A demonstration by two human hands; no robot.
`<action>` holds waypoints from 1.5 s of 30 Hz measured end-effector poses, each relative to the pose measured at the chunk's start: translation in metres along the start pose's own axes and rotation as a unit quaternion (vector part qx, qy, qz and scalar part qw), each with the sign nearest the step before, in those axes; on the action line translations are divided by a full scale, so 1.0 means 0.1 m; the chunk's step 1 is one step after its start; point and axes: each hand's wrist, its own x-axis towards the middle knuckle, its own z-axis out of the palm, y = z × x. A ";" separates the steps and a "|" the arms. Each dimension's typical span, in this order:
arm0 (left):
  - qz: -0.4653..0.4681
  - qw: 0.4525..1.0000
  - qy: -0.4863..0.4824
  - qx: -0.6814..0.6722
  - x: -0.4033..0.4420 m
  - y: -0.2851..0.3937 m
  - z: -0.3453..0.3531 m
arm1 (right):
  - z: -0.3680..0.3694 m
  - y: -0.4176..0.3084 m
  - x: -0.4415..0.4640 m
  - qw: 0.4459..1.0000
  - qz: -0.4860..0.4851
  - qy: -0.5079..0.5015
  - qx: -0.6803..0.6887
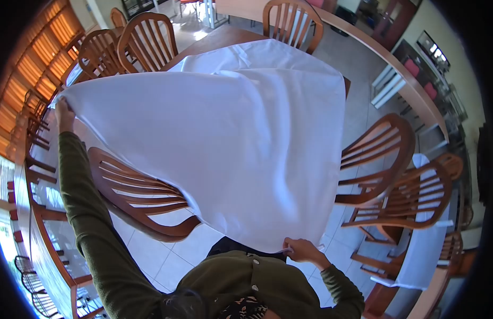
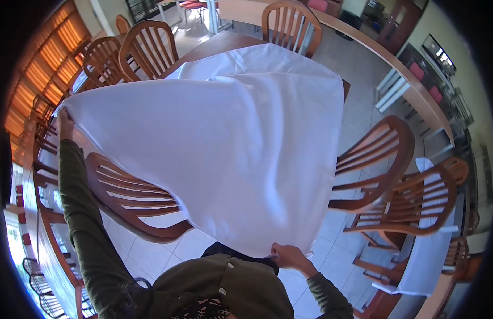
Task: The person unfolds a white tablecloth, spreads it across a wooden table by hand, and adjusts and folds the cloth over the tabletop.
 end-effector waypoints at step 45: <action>-0.695 0.684 -0.215 0.050 -0.68 -2.61 -2.73 | -0.10 -5.34 1.43 0.515 -0.076 0.806 0.281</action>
